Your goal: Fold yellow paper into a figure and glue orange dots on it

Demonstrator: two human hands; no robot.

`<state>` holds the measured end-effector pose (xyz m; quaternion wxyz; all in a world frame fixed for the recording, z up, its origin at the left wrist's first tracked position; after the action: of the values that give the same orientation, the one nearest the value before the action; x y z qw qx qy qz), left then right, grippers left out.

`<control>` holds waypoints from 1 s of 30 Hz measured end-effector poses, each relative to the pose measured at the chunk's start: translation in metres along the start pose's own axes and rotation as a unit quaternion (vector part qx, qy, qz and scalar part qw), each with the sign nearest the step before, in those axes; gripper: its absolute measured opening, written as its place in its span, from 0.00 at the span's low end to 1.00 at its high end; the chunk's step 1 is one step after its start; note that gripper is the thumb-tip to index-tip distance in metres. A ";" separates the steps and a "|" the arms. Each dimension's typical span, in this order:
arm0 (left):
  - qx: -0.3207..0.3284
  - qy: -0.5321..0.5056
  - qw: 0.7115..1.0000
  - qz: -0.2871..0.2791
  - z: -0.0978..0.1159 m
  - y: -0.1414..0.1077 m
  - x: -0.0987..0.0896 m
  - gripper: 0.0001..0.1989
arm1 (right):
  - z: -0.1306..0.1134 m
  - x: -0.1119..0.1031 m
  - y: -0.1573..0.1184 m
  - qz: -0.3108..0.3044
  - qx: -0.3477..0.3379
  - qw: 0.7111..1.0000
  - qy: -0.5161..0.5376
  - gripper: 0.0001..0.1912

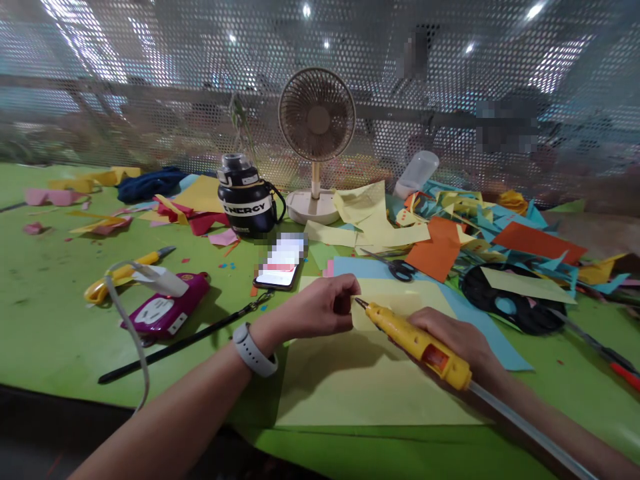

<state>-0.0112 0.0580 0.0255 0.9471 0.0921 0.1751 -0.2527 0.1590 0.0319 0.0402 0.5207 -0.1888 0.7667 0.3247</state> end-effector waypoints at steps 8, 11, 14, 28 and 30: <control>0.005 -0.026 1.000 -0.011 0.000 0.000 0.002 0.11 | -0.014 -0.007 -0.001 0.001 -0.085 0.995 -0.052 0.06; 0.000 -0.021 1.000 -0.014 -0.001 0.000 0.002 0.12 | -0.015 -0.007 -0.001 0.013 -0.094 0.993 -0.073 0.06; -0.003 -0.021 1.000 -0.013 -0.002 0.000 0.002 0.12 | -0.015 -0.009 -0.002 0.025 -0.100 0.992 -0.069 0.07; -0.003 -0.024 1.000 -0.014 -0.001 0.000 0.002 0.11 | -0.013 -0.010 -0.002 0.046 -0.101 0.992 -0.051 0.06; -0.004 -0.026 1.000 -0.010 -0.002 0.000 0.001 0.12 | -0.012 -0.011 -0.002 0.050 -0.100 0.993 -0.044 0.06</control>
<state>-0.0105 0.0584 0.0237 0.9491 0.0797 0.1529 -0.2635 0.1566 0.0213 0.0528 0.5151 -0.1868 0.7153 0.4337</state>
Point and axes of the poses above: each hand's wrist, its own y-axis towards the middle knuckle, its own x-axis out of the palm, z = x × y, the point moved 7 cm from there along y, towards the middle knuckle, and after that the axes turned 8 degrees about -y, right-handed, at the moved point
